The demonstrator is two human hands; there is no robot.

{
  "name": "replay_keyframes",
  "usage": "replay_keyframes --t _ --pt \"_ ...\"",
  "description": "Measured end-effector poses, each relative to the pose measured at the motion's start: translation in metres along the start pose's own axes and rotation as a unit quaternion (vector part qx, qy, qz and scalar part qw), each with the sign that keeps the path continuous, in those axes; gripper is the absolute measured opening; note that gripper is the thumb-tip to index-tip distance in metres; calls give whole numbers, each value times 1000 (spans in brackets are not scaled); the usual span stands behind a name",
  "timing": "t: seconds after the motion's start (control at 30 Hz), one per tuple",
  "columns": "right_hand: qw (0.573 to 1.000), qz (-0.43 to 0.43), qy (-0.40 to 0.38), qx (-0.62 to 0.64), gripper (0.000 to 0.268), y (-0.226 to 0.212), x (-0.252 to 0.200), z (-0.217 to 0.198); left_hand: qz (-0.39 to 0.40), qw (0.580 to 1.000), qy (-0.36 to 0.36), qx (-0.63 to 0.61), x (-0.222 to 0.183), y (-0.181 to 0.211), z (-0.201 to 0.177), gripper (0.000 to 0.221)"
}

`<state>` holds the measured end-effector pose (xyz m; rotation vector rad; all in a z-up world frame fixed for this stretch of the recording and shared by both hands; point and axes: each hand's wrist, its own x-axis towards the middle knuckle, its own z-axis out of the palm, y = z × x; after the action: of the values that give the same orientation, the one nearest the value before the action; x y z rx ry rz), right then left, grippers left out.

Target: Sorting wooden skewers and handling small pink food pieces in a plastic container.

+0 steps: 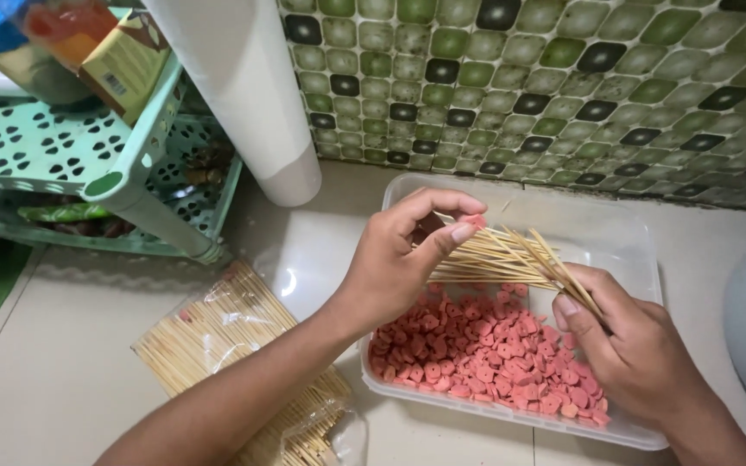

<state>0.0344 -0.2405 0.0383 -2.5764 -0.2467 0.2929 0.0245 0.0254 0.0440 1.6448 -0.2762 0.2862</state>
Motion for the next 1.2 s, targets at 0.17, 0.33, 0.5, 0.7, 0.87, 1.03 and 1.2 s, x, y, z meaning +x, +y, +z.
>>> replay_keyframes --t 0.17,0.33,0.5,0.7,0.87,1.03,1.2 --pt "1000 0 0 -11 43 2 1 0 14 1000 -11 14 1 -1 0 23" --pt "999 -38 3 -27 46 7 0 1 34 999 -17 29 0 -4 0 22" --pt "999 -49 3 -13 46 3 -1 0 44 997 -28 48 -2 -6 0 18" --pt "998 -60 7 -30 46 8 1 2 47 995 -32 80 -4 -8 1 22" --pt "997 -66 18 -30 45 14 1 4 69 995 -21 63 -3 -3 3 20" --pt "995 -93 20 -13 43 17 3 5 105 992 10 72 -3 -1 1 22" --pt "999 -44 10 -11 41 12 1 3 95 992 7 76 -3 2 2 15"
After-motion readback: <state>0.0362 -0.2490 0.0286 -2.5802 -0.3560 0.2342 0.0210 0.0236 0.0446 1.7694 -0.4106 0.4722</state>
